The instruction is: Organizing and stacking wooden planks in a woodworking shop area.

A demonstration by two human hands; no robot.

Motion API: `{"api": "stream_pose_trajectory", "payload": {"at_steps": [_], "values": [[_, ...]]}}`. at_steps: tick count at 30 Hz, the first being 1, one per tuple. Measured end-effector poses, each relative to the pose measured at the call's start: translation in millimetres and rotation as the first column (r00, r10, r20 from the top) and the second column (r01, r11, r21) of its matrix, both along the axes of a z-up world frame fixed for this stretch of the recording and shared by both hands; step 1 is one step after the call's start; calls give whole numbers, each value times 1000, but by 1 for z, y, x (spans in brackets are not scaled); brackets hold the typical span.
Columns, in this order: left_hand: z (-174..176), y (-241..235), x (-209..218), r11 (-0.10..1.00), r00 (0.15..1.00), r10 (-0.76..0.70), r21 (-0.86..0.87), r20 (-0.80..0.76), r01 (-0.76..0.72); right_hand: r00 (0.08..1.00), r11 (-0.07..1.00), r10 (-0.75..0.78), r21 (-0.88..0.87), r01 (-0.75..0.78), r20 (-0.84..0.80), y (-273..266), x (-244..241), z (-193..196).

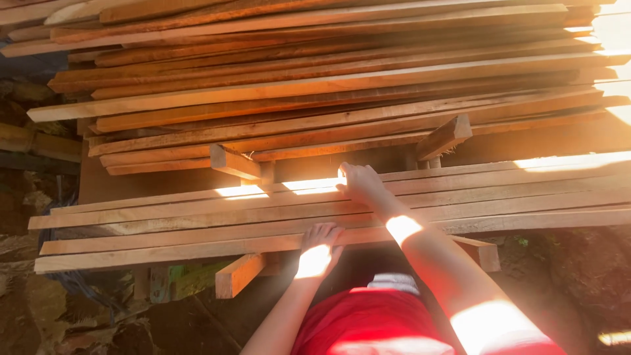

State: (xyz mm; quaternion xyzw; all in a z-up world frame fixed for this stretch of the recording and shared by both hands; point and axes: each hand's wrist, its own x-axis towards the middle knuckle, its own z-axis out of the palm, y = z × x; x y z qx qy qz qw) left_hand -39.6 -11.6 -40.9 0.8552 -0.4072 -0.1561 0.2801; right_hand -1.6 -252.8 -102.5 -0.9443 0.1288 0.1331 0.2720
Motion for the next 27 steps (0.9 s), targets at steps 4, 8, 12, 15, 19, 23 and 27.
{"api": "stream_pose_trajectory", "payload": {"at_steps": [4,8,12,15,19,23,27], "values": [[-7,-5,6,1000,1000,-24,-14,-19,24,996,991,-77,113,72,37,-5,0,-9],[-7,6,-3,1000,999,-21,-1,-31,21,922,996,88,-55,-72,376,6,0,45],[-8,-2,1,1000,1000,-11,2,-22,11,824,973,225,-168,-160,520,6,-10,77],[-7,0,2,999,1000,-29,-12,1,29,874,977,210,-135,-167,439,17,-34,95],[19,3,1,995,997,-19,-94,72,26,835,969,240,-169,-179,494,35,-63,86],[47,0,27,998,1000,-28,-60,0,28,901,988,154,-89,-129,405,44,-88,68],[7,-2,55,998,980,-31,65,195,18,922,999,48,-33,-39,385,30,-101,79]]}}
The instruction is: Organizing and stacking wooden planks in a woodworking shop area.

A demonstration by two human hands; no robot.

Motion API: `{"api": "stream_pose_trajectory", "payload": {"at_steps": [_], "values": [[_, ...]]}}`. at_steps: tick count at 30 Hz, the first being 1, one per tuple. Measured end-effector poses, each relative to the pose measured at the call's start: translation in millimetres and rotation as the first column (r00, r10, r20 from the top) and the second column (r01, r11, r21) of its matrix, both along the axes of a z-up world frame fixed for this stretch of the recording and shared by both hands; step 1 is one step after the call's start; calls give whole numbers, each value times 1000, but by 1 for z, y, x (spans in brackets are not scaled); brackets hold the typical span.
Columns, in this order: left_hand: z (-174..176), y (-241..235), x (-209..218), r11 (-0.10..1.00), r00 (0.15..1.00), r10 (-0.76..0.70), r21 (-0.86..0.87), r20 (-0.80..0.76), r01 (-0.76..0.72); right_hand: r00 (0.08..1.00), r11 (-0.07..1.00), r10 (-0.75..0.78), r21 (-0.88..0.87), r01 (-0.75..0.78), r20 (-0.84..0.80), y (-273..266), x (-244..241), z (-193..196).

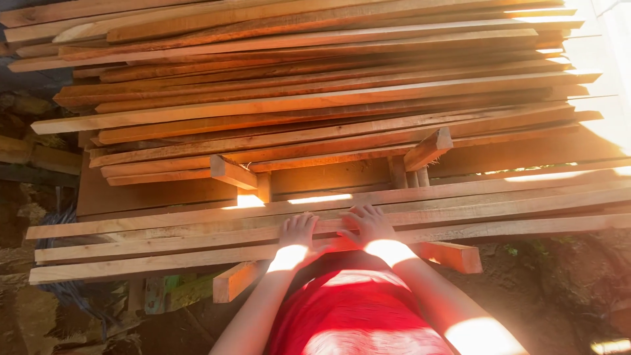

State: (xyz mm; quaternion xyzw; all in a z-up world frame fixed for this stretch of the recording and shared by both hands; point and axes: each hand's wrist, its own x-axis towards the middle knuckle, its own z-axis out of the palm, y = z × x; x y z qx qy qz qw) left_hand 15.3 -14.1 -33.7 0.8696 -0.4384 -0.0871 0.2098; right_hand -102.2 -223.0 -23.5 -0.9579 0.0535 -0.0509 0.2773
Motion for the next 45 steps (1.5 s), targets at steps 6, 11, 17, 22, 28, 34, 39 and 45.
{"api": "stream_pose_trajectory", "payload": {"at_steps": [6,11,17,22,28,34,39,45], "values": [[-19,7,-7,981,989,2,190,-150,26,988,998,51,33,-47,-145,-7,-10,1],[-17,1,-4,970,982,35,243,-185,11,988,999,41,8,-40,-152,-5,-13,-20],[-2,-23,8,869,983,6,488,-183,85,975,998,63,18,-60,-214,-9,0,-8],[6,-29,10,807,978,-17,574,-208,136,823,998,37,56,-6,-566,-5,4,2],[-5,-26,7,828,981,5,550,-195,106,962,989,140,87,-123,-234,-2,9,8],[2,-24,5,833,980,22,546,-196,91,1000,994,17,108,-15,-21,2,-3,-27],[-20,-3,-13,917,977,-12,388,-214,96,996,999,-41,26,39,81,12,-11,-32],[-15,2,-40,992,954,63,-125,294,-27,981,983,-114,-126,135,157,9,5,-31]]}}
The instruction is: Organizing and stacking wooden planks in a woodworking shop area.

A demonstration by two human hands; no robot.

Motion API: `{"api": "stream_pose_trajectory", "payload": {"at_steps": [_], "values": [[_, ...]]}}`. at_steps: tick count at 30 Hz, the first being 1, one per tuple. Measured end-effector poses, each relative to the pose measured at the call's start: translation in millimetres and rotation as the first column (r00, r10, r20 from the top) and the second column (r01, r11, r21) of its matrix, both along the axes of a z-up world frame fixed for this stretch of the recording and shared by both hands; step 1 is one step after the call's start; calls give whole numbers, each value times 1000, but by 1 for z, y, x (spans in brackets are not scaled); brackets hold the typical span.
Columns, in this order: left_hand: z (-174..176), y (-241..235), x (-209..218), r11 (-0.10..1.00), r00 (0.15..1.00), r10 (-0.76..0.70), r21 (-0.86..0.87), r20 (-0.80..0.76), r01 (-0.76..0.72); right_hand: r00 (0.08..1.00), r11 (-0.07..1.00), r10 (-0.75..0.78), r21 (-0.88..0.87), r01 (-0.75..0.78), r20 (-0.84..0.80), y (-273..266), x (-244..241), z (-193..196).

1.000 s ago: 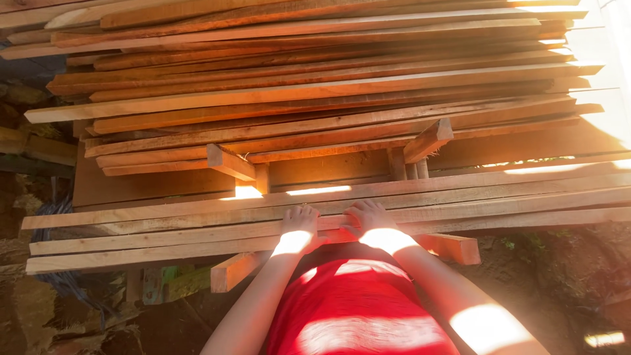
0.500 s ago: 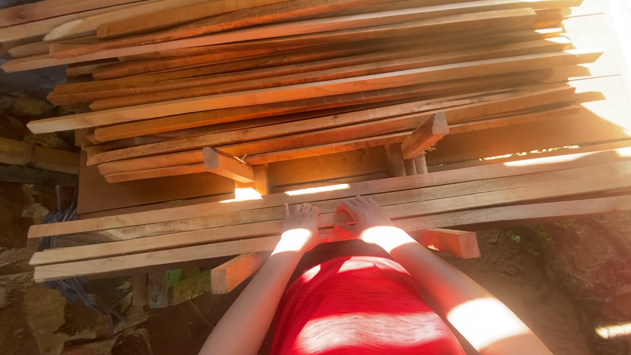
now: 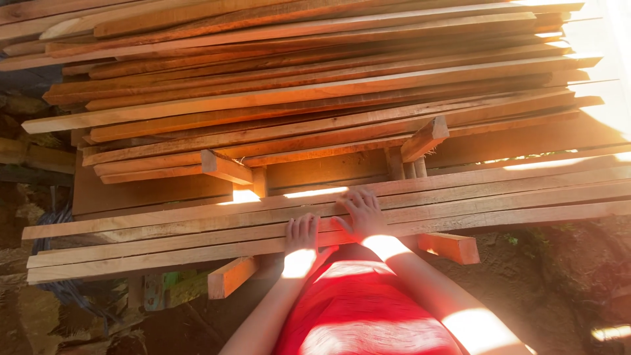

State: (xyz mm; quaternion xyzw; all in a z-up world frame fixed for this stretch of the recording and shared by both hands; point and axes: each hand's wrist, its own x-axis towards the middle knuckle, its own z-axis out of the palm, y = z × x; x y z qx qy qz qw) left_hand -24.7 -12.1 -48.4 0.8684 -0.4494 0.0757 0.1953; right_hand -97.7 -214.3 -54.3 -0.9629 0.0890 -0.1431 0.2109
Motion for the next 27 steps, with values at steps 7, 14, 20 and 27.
{"api": "stream_pose_trajectory", "payload": {"at_steps": [7,14,20,27], "values": [[-35,6,7,997,971,-30,71,235,14,952,995,-56,-90,31,-299,-13,50,21],[-26,7,-5,995,975,-2,94,223,-20,463,994,105,78,-78,-880,-33,108,33],[-26,1,-2,996,986,51,69,156,-62,375,980,154,189,59,-914,-41,125,27],[-4,-5,-4,989,994,99,108,42,-103,354,976,206,217,-8,-912,-42,122,15]]}}
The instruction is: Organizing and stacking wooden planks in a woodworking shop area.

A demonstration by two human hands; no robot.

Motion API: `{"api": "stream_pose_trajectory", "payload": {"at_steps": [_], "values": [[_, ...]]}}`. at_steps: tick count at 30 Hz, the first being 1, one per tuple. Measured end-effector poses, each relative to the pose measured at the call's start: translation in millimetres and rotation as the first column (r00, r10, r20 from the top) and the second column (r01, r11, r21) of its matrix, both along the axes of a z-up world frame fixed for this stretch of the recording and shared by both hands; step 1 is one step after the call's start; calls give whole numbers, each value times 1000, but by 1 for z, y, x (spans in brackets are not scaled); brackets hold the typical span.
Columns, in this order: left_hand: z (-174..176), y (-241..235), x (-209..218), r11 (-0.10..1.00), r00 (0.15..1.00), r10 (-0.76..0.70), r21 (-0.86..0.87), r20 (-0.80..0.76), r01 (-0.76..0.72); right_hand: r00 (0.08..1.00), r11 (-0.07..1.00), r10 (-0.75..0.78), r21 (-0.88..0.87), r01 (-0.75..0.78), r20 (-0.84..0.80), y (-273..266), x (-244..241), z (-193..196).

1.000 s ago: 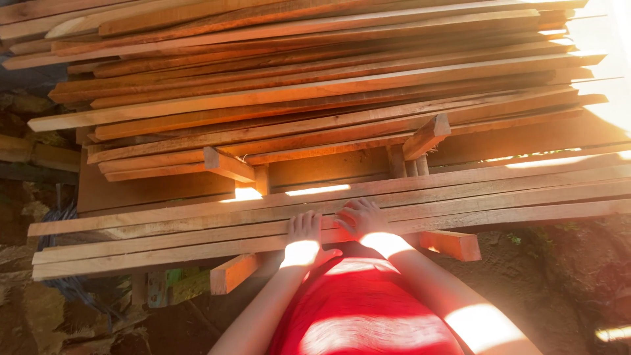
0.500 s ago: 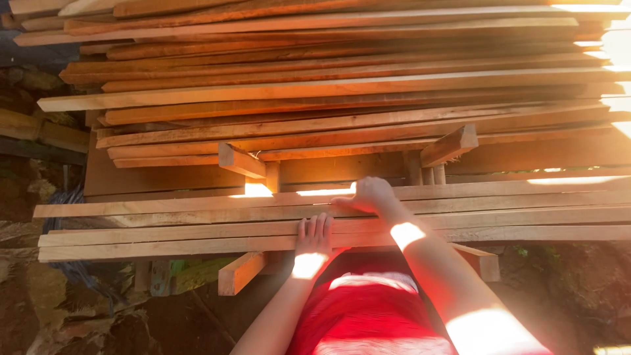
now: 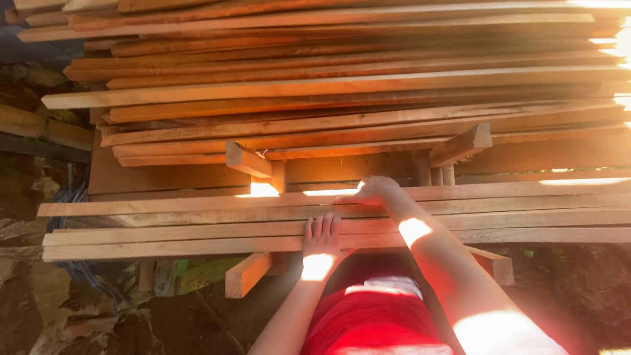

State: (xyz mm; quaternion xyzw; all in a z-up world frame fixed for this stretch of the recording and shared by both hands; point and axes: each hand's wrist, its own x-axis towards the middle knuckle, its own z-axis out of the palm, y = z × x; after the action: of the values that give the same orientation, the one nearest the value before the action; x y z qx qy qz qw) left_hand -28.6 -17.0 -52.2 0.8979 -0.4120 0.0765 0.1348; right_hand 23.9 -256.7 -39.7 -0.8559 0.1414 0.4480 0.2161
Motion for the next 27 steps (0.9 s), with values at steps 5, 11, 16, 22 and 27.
{"api": "stream_pose_trajectory", "payload": {"at_steps": [5,11,16,22,27], "values": [[-3,0,1,1000,1000,-25,-16,-2,25,949,997,32,-80,-8,313,14,-19,-6],[-1,3,-6,999,1000,-14,30,18,13,932,994,14,-105,26,362,32,-20,6],[5,-6,-8,1000,1000,2,8,-11,-2,936,994,35,-107,3,351,31,-15,-1],[38,-20,3,976,977,101,207,-187,-62,961,991,53,-135,-16,272,31,-14,4],[68,-45,27,830,847,174,538,-502,148,956,999,-9,-45,23,294,25,-10,-8]]}}
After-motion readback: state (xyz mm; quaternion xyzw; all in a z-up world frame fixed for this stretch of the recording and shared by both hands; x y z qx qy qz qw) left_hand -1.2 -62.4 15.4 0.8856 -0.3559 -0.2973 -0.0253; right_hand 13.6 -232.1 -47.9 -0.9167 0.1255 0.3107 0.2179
